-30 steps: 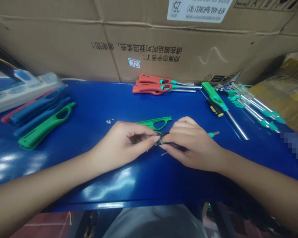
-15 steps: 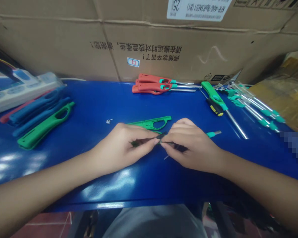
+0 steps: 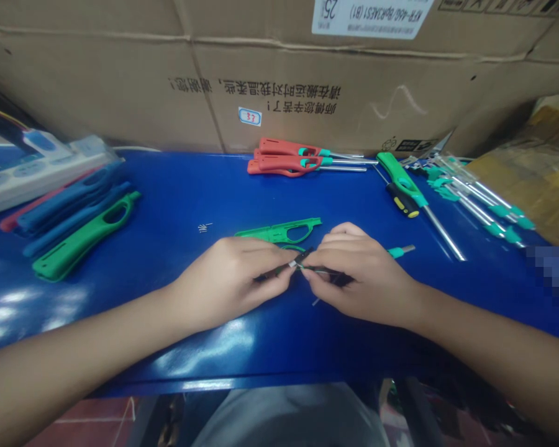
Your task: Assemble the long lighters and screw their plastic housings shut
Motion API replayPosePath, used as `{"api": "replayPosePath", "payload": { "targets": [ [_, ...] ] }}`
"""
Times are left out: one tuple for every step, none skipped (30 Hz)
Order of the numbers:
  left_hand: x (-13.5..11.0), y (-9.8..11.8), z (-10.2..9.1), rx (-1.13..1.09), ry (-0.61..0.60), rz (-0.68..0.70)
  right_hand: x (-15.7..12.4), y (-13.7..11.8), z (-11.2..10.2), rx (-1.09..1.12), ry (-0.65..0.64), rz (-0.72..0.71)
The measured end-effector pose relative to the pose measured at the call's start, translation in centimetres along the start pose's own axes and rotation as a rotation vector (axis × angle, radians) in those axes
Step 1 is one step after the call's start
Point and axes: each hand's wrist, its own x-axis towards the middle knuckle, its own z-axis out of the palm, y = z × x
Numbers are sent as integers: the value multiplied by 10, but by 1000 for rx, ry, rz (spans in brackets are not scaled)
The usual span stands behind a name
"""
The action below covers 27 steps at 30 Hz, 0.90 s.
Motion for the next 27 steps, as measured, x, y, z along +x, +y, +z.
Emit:
{"api": "replayPosePath", "payload": {
  "targets": [
    [0,0,0,-1,0,-1,0,-1,0,-16,1,6],
    [0,1,1,-4,0,-9,0,-1,0,-35,2,13],
    [0,1,1,-9,-2,-22,1,-2,0,-59,1,18],
    [-1,2,1,-15,-5,-39,1,-3,0,-82,-2,20],
    [-1,3,1,-23,-5,-56,1,-3,0,-100,-6,19],
    [0,3,1,-29,-6,-73,1,-3,-1,-110,-5,18],
    [0,4,1,-35,-5,-87,1,-3,-1,-112,-3,19],
    [0,5,1,-41,-7,-98,1,-4,-1,-107,3,20],
    [1,6,0,-45,-12,-106,1,-4,-1,-98,10,24],
    [1,6,0,-51,-17,-112,1,-4,-1,-88,23,29],
    [2,7,-1,-60,-23,-118,1,-4,-1,-80,37,32],
    [2,7,-1,-72,-26,-121,1,-4,-1,-70,48,36],
    [2,7,-1,-86,-21,-121,0,-4,-1,-58,56,38],
    [2,6,-1,-100,-10,-118,0,-4,-1,-45,64,40],
    [2,6,0,-111,7,-113,0,-4,-1,-31,69,44],
    [1,5,0,-115,24,-107,-1,-4,-1,-16,70,48],
    [1,4,0,-112,36,-109,-1,-4,-1,-1,73,51],
    [1,2,0,-106,45,-116,-1,-4,-2,14,78,55],
    [0,1,0,-101,51,-130,-1,-4,-3,31,81,60],
    [0,0,0,-105,51,-146,-1,-4,-3,51,80,63],
    [0,0,0,-126,43,-161,-1,-4,-5,72,74,64],
    [0,-1,0,-161,33,-171,-2,-4,-6,91,67,62],
    [1,-1,0,-203,25,-179,-2,-4,-7,104,58,60],
    [1,-1,1,-244,19,-186,-2,-4,-8,107,48,58],
    [2,0,1,-278,19,-198,-2,-4,-8,101,44,54],
    [3,0,1,-303,24,-216,-1,-4,-9,86,44,49],
    [4,0,1,-327,33,-240,-1,-3,-9,68,49,40]
  ]
}}
